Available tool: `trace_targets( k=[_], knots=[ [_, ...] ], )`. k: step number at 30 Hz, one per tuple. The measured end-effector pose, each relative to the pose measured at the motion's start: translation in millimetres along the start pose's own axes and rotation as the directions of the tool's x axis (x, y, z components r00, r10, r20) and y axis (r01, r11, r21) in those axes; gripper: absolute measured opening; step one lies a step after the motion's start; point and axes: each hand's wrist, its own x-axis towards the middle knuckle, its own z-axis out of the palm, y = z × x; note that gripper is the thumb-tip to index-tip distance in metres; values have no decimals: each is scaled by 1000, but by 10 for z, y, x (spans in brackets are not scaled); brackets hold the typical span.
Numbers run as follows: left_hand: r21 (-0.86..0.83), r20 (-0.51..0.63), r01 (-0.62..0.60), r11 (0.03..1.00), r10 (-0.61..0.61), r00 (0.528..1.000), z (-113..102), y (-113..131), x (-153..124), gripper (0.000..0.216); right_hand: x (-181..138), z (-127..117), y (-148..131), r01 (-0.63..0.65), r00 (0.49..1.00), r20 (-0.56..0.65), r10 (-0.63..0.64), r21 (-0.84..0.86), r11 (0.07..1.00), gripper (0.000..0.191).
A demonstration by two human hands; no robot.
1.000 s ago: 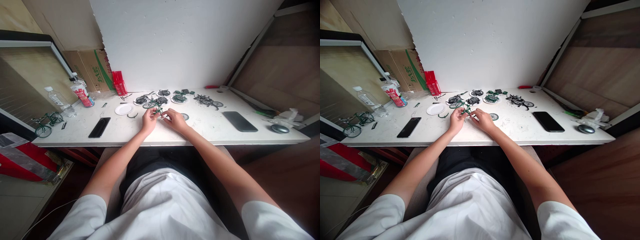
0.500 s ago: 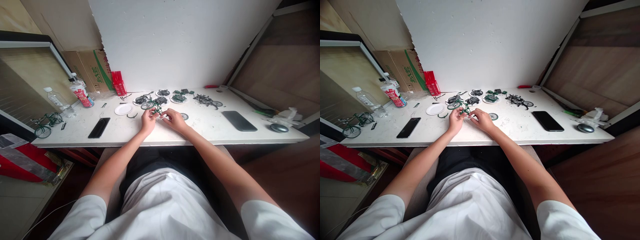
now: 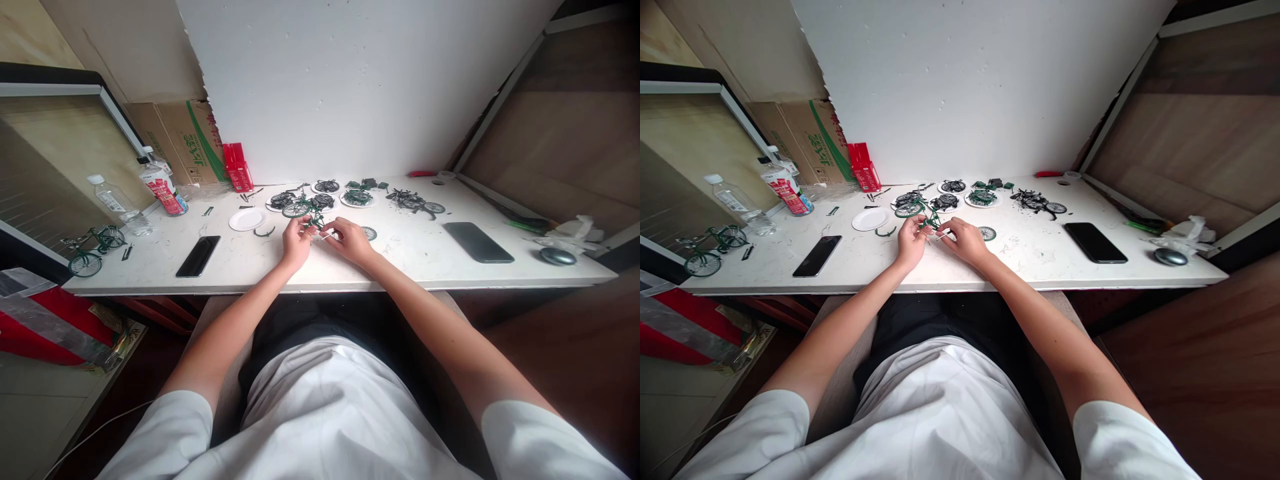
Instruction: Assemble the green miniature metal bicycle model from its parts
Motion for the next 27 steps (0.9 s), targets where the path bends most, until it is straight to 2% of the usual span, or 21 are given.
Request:
trace_targets(
  k=[15,21,27],
  knots=[
    [25,-7,50,998,-50,999,-13,5,-8,35,-13,18,63,59,998,24,-58,-7,998,25],
    [71,50,20,997,-24,998,-28,-19,1,32,-25,-2,52,54,999,9,-53,-36,998,31],
    [77,52,17,997,-21,998,-30,-26,5,36,-25,4,46,46,999,-8,-46,-23,999,34]
  ],
)
